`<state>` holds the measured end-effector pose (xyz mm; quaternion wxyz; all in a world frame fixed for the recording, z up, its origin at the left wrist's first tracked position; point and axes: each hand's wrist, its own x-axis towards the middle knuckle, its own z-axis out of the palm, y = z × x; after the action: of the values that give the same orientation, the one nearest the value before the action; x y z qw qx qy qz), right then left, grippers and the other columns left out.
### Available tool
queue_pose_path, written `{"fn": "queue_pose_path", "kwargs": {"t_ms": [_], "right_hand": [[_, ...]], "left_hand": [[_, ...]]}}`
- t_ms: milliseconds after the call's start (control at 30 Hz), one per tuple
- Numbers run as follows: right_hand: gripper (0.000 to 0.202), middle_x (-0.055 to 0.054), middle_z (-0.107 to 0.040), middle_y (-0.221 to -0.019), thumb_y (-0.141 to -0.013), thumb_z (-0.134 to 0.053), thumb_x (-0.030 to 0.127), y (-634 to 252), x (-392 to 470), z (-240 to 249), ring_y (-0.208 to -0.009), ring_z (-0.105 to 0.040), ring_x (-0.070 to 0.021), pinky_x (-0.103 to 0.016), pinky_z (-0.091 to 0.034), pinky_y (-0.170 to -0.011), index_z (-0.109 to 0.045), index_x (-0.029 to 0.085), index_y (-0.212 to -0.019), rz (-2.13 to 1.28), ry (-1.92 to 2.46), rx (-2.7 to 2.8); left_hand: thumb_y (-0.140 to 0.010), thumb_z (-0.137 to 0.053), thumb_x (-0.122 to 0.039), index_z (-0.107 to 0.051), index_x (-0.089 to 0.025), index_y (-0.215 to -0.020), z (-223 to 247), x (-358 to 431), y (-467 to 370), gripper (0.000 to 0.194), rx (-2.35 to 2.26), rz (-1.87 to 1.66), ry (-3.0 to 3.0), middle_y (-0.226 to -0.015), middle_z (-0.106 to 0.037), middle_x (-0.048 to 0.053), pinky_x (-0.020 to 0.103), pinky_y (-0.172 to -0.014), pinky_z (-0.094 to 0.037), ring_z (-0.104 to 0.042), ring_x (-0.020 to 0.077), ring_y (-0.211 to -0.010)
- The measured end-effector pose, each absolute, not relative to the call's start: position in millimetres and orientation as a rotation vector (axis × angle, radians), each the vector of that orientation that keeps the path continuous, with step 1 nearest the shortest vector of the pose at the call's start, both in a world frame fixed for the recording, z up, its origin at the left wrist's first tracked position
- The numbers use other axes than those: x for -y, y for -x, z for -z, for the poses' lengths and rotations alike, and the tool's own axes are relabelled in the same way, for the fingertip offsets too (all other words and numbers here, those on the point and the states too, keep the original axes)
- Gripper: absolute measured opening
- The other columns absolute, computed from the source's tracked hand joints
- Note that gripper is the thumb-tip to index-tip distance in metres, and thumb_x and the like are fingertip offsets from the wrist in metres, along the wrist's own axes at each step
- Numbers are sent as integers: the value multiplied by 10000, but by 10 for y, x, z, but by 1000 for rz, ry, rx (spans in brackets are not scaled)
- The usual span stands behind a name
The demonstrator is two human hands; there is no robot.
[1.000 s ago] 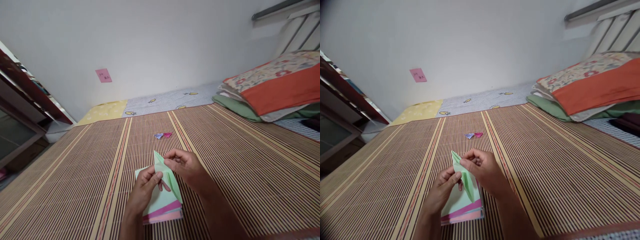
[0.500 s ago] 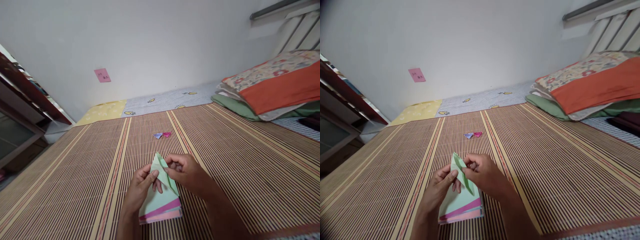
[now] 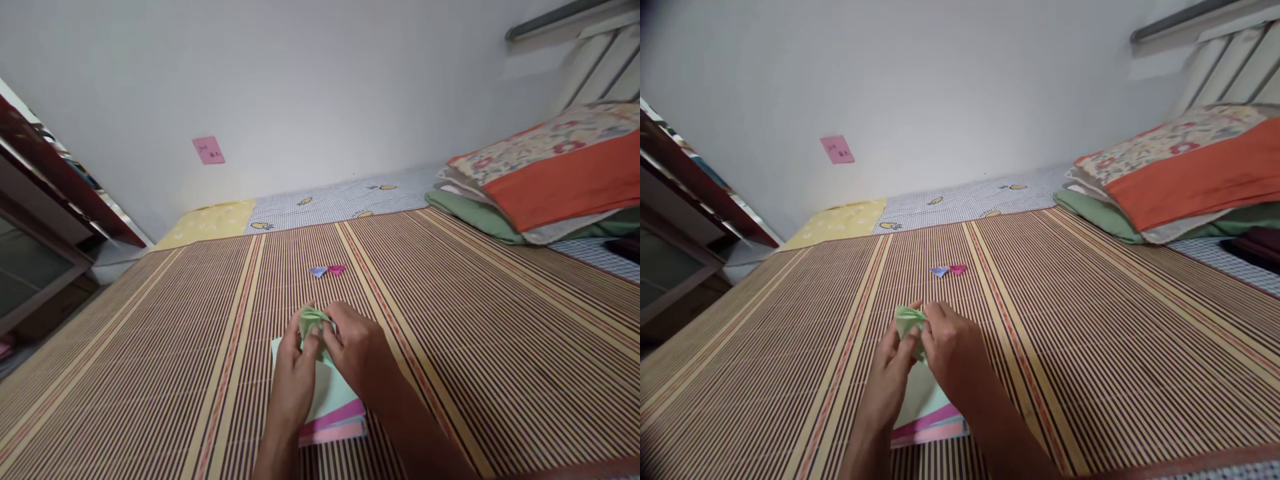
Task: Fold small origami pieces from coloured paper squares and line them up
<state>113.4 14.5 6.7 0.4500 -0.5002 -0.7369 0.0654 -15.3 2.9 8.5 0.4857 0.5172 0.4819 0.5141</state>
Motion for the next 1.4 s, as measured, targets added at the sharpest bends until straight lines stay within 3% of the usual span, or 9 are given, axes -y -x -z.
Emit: {"fn": "queue_pose_path", "kwargs": {"t_ms": [233,400,600,733,867,1000,1067,1200,1400], "right_hand": [[323,-73,-688,-925,-880,-431,20,-1174,-142,-186,-873,-664,-210,-303,-474,-753,-684,185,-992,-435,1091,1694],[326,-54,-688,-900,-882,-440,28,-1241,-169,-223,-875,-670,-200,-298,-490,-750,-714,198,-929,-556,1029,1628],[393,-86,-660,-978,-909,-398,51,-1330,-197,-188,-894,-661,-205,-323,-507,-774,-734,164,-1078,-436,995,1761],[371,-93,-676,-1050,-928,-414,91,-1351,-178,-217,-977,-660,-215,-337,-513,-835,-730,170,-1104,-512,939,1768],[251,-42,-689,-832,-999,-491,288,-1321,-202,-210,-780,-657,-188,-290,-510,-694,-713,176,-1034,-874,1058,1440],[267,7,-592,-638,-924,-648,380,-1314,-270,-138,-604,-572,-152,-253,-446,-563,-661,172,-756,-1045,1022,1346],[242,2,-604,-659,-917,-657,362,-1331,-282,-124,-614,-568,-152,-256,-447,-573,-662,172,-766,-1005,994,1348],[225,-12,-631,-704,-939,-624,339,-1370,-253,-176,-647,-579,-160,-263,-452,-601,-674,170,-799,-911,1002,1397],[176,-22,-663,-776,-943,-601,268,-1347,-193,-280,-715,-609,-168,-266,-448,-649,-692,179,-821,-778,1034,1537]], "left_hand": [[-864,-655,-231,-737,-224,-1213,-110,-34,260,359,-1131,-1315,-1069,-1018,-770,51,263,-724,-522,-696,210,-904],[-801,-753,-233,-767,-181,-1149,-128,-39,296,353,-925,-1290,-856,-991,-777,86,295,-768,-542,-713,220,-878],[-742,-805,-336,-743,-125,-1238,-202,-14,417,542,-781,-1226,-832,-1051,-758,147,366,-889,-545,-681,286,-1016],[-794,-795,-389,-667,-164,-1360,-159,-12,444,622,-903,-1212,-910,-938,-764,114,348,-754,-575,-711,266,-882],[-811,-791,-347,-655,-225,-1376,-121,-5,384,594,-1122,-1268,-1084,-837,-757,57,273,-578,-545,-693,214,-713],[-812,-793,-314,-569,-275,-1440,-143,-9,310,668,-1125,-1379,-1125,-1040,-760,59,239,-610,-553,-696,172,-749],[-821,-787,-336,-613,-238,-1370,-137,-29,302,583,-1139,-1426,-1078,-1002,-763,56,235,-631,-553,-690,154,-724],[-802,-801,-394,-731,-138,-953,-106,-70,331,305,-1159,-1437,-986,-731,-726,29,233,-613,-530,-636,126,-597],[-794,-814,-390,-724,-162,-870,-164,-34,301,257,-1122,-1369,-1101,-668,-677,-4,208,-605,-489,-607,124,-622]]}}
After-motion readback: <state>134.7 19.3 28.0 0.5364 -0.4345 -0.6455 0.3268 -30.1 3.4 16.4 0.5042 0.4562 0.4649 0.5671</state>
